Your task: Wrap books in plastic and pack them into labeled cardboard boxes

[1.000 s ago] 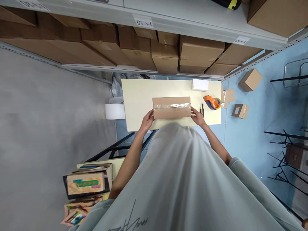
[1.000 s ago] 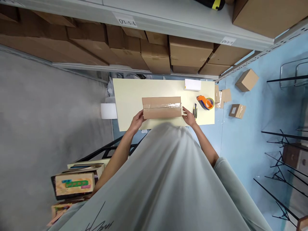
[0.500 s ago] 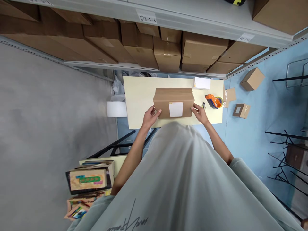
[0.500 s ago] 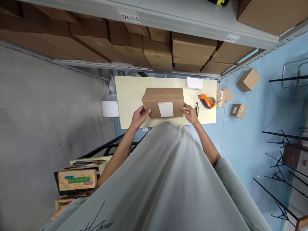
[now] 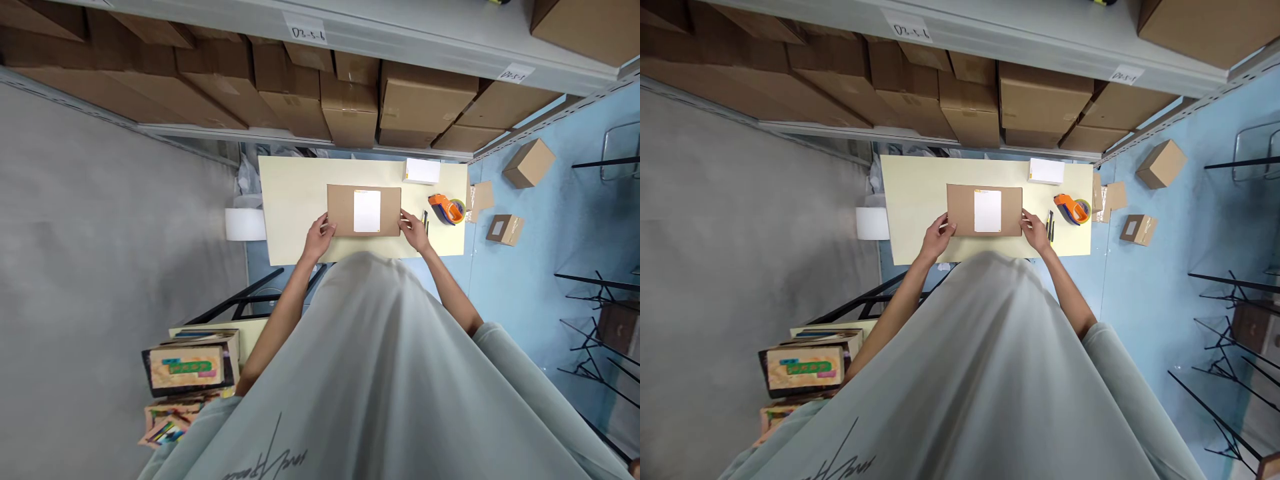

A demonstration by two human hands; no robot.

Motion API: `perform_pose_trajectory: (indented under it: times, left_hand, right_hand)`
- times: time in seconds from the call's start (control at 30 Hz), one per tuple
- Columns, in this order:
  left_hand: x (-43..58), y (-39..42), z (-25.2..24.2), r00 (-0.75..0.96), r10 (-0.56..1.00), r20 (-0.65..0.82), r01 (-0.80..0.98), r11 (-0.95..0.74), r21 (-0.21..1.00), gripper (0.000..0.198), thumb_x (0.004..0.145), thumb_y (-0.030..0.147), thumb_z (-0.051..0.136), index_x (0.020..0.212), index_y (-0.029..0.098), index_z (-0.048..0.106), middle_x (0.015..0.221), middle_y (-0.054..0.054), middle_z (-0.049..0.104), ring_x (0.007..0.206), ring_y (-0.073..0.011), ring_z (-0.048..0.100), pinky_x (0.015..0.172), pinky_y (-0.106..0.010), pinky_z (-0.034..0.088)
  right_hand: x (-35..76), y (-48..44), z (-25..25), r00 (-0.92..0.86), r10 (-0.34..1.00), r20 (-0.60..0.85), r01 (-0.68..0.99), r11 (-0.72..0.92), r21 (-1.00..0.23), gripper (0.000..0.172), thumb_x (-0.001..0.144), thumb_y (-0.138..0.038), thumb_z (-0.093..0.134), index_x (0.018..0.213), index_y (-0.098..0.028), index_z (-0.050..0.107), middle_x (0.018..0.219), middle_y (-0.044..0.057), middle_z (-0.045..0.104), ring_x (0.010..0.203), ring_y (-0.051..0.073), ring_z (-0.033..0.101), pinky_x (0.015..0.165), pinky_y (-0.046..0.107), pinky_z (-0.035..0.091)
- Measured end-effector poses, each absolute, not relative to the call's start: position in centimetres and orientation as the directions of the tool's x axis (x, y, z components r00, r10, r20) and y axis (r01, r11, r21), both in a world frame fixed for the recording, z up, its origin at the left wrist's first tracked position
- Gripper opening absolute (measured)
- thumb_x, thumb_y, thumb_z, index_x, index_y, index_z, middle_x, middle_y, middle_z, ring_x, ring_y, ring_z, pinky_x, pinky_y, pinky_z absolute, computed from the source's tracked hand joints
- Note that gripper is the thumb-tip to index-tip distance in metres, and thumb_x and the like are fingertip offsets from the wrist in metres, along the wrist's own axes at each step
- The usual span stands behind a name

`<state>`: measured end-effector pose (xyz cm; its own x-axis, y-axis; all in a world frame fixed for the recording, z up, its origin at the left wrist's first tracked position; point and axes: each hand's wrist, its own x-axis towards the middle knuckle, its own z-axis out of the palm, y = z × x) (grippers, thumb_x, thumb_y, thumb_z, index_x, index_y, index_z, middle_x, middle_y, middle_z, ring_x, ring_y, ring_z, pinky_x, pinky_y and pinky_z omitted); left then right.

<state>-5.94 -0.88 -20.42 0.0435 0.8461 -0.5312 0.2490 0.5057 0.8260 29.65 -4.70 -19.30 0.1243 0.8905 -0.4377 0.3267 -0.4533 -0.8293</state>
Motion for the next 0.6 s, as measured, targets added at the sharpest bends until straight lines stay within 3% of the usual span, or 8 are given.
perform_pose_trajectory:
  times: [0.13, 0.23, 0.43, 0.6]
  left_hand:
    - [-6.3, -1.8, -20.4, 0.111, 0.811, -0.574, 0.204, 0.547, 0.812, 0.099, 0.077, 0.05, 0.099, 0.164, 0.023, 0.059, 0.177, -0.022, 0.053, 0.158, -0.0383, 0.059, 0.13, -0.059, 0.052]
    - [-6.1, -2.4, -20.5, 0.158, 0.763, -0.627, 0.208, 0.595, 0.776, 0.103, 0.071, 0.041, 0.102, 0.163, 0.023, 0.058, 0.174, -0.021, 0.057, 0.162, -0.0377, 0.056, 0.133, -0.058, 0.048]
    - [-5.3, -2.8, -20.8, 0.091, 0.772, -0.629, 0.237, 0.597, 0.766, 0.086, 0.073, 0.033, 0.094, 0.153, 0.021, 0.064, 0.157, -0.018, 0.071, 0.143, -0.0351, 0.07, 0.123, -0.057, 0.058]
    - [-5.9, -1.9, -19.2, 0.034, 0.836, -0.547, 0.315, 0.511, 0.8, 0.069, 0.078, 0.042, 0.092, 0.14, 0.02, 0.073, 0.129, -0.013, 0.074, 0.109, -0.0265, 0.074, 0.106, -0.048, 0.066]
  right_hand:
    - [29.5, -6.5, -19.1, 0.059, 0.844, -0.533, 0.232, -0.531, -0.815, 0.092, 0.082, -0.066, 0.09, 0.162, -0.026, 0.068, 0.157, 0.018, 0.071, 0.13, 0.033, 0.076, 0.112, 0.056, 0.066]
    - [29.0, -7.7, -18.9, 0.027, 0.818, -0.575, 0.245, -0.563, -0.789, 0.101, 0.074, -0.059, 0.099, 0.165, -0.031, 0.065, 0.164, 0.015, 0.068, 0.14, 0.036, 0.071, 0.116, 0.058, 0.063]
    - [28.0, -8.1, -18.9, 0.105, 0.833, -0.543, 0.315, -0.546, -0.776, 0.077, 0.087, -0.055, 0.085, 0.158, -0.028, 0.07, 0.151, 0.013, 0.074, 0.138, 0.033, 0.07, 0.118, 0.058, 0.061]
    - [28.7, -6.5, -17.0, 0.141, 0.892, -0.429, 0.384, -0.448, -0.807, 0.065, 0.094, -0.067, 0.075, 0.144, -0.025, 0.078, 0.129, 0.013, 0.073, 0.122, 0.031, 0.074, 0.105, 0.051, 0.067]
